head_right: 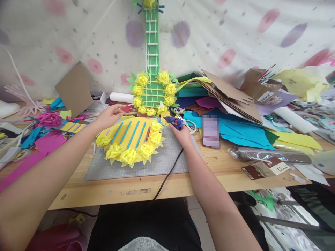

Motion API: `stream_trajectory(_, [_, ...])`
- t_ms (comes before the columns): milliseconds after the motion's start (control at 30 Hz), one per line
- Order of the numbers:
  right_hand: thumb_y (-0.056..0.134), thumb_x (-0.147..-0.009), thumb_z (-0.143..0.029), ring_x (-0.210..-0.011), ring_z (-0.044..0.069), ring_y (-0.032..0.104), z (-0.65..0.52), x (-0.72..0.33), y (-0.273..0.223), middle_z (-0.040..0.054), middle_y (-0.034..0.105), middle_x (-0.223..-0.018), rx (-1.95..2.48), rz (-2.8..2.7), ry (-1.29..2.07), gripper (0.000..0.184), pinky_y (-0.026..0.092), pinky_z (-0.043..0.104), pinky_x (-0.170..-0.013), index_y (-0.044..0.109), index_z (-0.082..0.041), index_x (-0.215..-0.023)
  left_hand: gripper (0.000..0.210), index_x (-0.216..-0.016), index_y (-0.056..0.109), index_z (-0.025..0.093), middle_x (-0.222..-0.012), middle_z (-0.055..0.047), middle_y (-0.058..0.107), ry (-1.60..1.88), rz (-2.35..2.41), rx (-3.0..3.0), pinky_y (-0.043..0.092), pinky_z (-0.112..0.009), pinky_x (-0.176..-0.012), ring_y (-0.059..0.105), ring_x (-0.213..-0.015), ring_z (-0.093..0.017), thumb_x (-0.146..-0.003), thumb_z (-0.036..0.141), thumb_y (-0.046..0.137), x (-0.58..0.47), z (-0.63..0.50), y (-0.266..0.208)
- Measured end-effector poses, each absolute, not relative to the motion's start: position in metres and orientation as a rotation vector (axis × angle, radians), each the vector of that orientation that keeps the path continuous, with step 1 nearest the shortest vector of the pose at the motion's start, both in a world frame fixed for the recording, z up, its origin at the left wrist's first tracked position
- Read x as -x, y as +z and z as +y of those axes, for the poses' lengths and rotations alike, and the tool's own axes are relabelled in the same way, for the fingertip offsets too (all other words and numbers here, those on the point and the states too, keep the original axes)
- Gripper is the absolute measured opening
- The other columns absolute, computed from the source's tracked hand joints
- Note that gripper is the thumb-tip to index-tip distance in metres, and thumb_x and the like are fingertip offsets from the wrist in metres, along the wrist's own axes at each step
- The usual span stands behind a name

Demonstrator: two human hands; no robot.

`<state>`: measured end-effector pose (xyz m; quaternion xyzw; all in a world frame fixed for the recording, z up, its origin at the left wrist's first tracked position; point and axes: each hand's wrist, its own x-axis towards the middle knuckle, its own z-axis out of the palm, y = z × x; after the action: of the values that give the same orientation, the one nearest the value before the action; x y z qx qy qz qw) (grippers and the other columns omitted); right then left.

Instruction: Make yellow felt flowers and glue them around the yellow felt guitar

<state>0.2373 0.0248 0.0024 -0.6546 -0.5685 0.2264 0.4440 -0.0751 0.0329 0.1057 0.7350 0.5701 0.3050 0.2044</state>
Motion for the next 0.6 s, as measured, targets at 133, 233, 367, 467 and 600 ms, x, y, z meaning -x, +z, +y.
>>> stream_trajectory(133, [0.054,-0.065,-0.064,-0.083,0.028,0.061,0.023,-0.236,0.004,0.011,0.067,-0.084,1.797,-1.459,0.475,0.055,0.046,0.039,-0.073,0.065,-0.016,-0.091,0.038,-0.113,0.054,0.018,-0.085,-0.005,0.067,0.923,1.664,-1.979,0.044,-0.03,-0.076,0.061,-0.083,-0.018,-0.078,0.031,0.046,0.106,0.028,0.092])
stream_trajectory(233, [0.053,-0.067,-0.061,-0.089,0.029,0.06,0.022,-0.234,0.006,0.0123,0.067,-0.094,1.86,-1.484,0.417,0.055,0.045,0.041,-0.076,0.063,-0.018,-0.1,0.035,-0.108,0.058,0.019,-0.073,-0.002,0.063,0.918,1.765,-2.006,0.042,-0.029,-0.066,0.057,-0.068,-0.017,-0.077,0.031,0.047,0.113,0.021,0.081])
stream_trajectory(367, [0.056,-0.065,-0.06,-0.087,0.029,0.06,0.021,-0.233,0.01,0.0129,0.066,-0.092,1.851,-1.491,0.434,0.055,0.045,0.039,-0.073,0.061,-0.016,-0.099,0.028,-0.097,0.061,0.019,-0.068,0.0,0.057,0.958,1.845,-2.009,0.036,-0.026,-0.059,0.049,-0.061,-0.014,-0.078,0.032,0.045,0.109,0.008,0.073])
stream_trajectory(467, [0.06,-0.063,-0.06,-0.079,0.025,0.06,0.021,-0.237,0.013,0.0104,0.065,-0.085,1.811,-1.491,0.478,0.055,0.046,0.036,-0.068,0.059,-0.017,-0.096,0.025,-0.082,0.061,0.018,-0.065,0.0,0.055,1.016,1.898,-1.989,0.033,-0.026,-0.057,0.047,-0.06,-0.014,-0.08,0.036,0.044,0.105,-0.002,0.069])
stream_trajectory(600, [0.062,-0.06,-0.061,-0.074,0.022,0.06,0.016,-0.244,0.018,0.0077,0.065,-0.085,1.766,-1.479,0.534,0.058,0.047,0.035,-0.066,0.054,-0.019,-0.098,0.025,-0.073,0.056,0.018,-0.061,0.001,0.052,1.086,1.99,-1.894,0.032,-0.026,-0.056,0.046,-0.057,-0.013,-0.078,0.042,0.047,0.11,-0.006,0.065])
